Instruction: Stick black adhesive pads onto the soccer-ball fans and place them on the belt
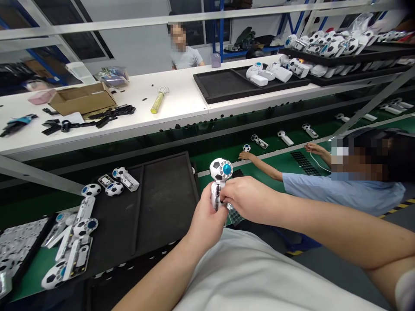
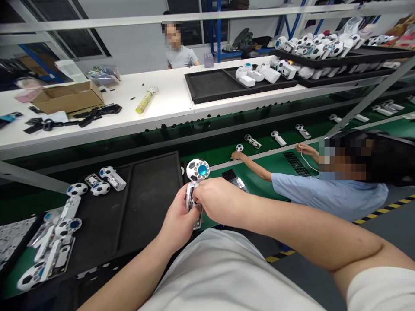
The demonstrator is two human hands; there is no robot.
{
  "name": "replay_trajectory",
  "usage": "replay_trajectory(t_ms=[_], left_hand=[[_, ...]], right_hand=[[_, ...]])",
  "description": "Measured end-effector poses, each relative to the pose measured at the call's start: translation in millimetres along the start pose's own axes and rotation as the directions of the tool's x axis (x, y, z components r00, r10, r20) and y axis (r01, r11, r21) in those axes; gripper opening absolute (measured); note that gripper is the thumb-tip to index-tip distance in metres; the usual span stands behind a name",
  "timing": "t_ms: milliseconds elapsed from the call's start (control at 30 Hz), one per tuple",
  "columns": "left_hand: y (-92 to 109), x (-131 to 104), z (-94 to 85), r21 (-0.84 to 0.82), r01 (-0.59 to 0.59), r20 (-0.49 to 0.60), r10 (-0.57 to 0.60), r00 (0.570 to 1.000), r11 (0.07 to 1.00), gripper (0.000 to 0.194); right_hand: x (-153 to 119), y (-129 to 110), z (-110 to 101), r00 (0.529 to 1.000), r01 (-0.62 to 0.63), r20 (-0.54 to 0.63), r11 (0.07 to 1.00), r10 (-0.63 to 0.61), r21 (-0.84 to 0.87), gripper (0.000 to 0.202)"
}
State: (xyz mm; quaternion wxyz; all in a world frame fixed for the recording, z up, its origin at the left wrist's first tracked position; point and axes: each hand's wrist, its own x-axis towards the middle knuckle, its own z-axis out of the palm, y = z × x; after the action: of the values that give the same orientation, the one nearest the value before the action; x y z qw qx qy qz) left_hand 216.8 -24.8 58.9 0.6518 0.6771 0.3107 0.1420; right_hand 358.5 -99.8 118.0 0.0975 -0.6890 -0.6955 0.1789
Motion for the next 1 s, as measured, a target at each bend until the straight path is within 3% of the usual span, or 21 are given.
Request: replay_trajectory(t_ms=[267,500,567,633,700,800,867,1000], left_hand=[[-3,-6,2.8,0.022,-0.002,-0.018,0.002,1.000,1.000,0.034],[-15,-7,7.7,0.035,0.031,-0.034,-0.030,0.999,0.999,0.035],[-19,-7,7.7,0.009,0.059,-0.050,-0.058,0.997,0.998,0.039],[-22,-6,7.0,-0.052,0.094,-0.063,-0.097,0.993,0.994,0.047],[-24,-3,6.3,-0.150,0.109,-0.069,-0.121,0.990,0.983,0.056],[-30,4,6.7,-0.277,0.087,-0.107,-0.121,0.987,0.957,0.068],[-36,11,8.3,-0.285,0.089,-0.133,-0.132,0.982,0.954,0.073],[-55,23,12.4,-0.071,0.188,-0.091,-0.194,0.977,0.980,0.076]], right_hand=[[-5,1,35,0.988,-0.082,-0.136,0.994,0.071,-0.078,0.017],[-2,-15,32,0.965,-0.261,-0.060,0.952,0.254,-0.162,0.012],[0,-11,29,0.940,-0.339,-0.068,0.934,0.333,-0.113,0.012],[2,-1,32,0.901,-0.420,-0.082,0.905,0.425,0.069,0.016],[5,14,42,0.870,-0.451,-0.009,0.804,0.492,0.389,0.021],[9,34,71,0.884,-0.323,0.078,0.483,0.460,0.814,0.031],[13,44,93,0.904,-0.208,0.062,0.310,0.423,0.928,0.037],[23,60,135,0.915,-0.205,0.125,0.176,0.383,0.963,0.041]])
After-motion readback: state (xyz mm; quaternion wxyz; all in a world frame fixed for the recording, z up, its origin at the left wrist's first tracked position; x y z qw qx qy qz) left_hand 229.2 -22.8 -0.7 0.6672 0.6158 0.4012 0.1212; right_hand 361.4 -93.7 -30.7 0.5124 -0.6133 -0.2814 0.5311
